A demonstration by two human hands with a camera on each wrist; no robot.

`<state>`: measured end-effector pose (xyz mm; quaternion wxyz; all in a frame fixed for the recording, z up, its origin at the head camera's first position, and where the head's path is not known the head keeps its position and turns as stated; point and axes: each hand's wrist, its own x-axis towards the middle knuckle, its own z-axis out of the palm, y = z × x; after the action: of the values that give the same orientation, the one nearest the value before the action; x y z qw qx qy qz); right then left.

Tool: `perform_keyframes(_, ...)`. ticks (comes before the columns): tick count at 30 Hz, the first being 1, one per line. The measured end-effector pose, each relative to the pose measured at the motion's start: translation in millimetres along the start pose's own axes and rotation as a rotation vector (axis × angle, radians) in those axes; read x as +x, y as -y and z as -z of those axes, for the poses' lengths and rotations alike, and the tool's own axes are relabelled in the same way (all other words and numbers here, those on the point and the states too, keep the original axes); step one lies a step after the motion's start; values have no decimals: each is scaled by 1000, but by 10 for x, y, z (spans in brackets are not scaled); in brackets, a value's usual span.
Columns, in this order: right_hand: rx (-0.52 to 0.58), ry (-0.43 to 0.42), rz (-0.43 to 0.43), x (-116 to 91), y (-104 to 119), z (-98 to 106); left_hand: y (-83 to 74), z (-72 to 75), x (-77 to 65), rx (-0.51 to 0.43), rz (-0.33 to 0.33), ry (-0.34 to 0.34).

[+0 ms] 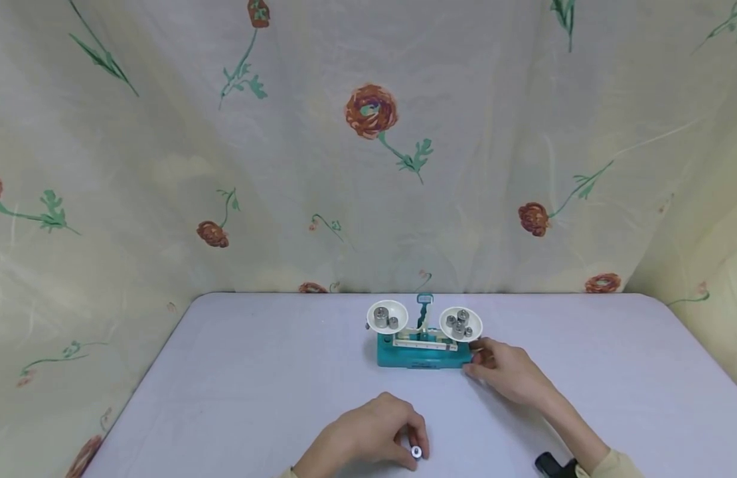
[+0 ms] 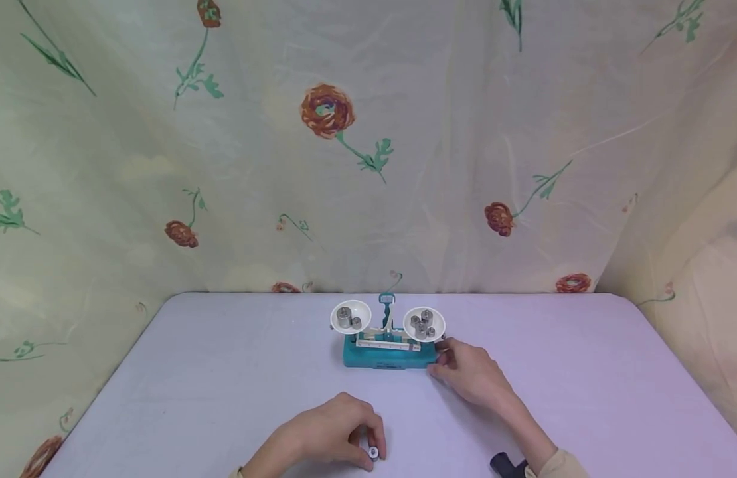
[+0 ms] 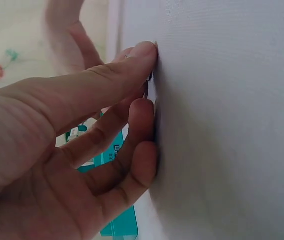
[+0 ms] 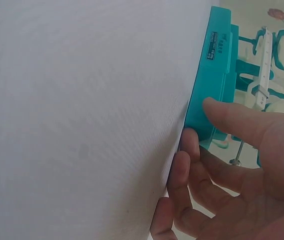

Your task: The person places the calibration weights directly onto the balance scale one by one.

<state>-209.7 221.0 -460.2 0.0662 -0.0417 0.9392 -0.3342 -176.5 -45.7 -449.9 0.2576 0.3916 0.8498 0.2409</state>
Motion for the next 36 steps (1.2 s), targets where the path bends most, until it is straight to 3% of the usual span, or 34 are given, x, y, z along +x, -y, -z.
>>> perform_keyframes(22,-3,10,-13,-24,-4,-18,-2,-10,-11,-17,36,16)
perform_keyframes(36,3,17,10,-5,0,8,91,164,-153,24,40,-108)
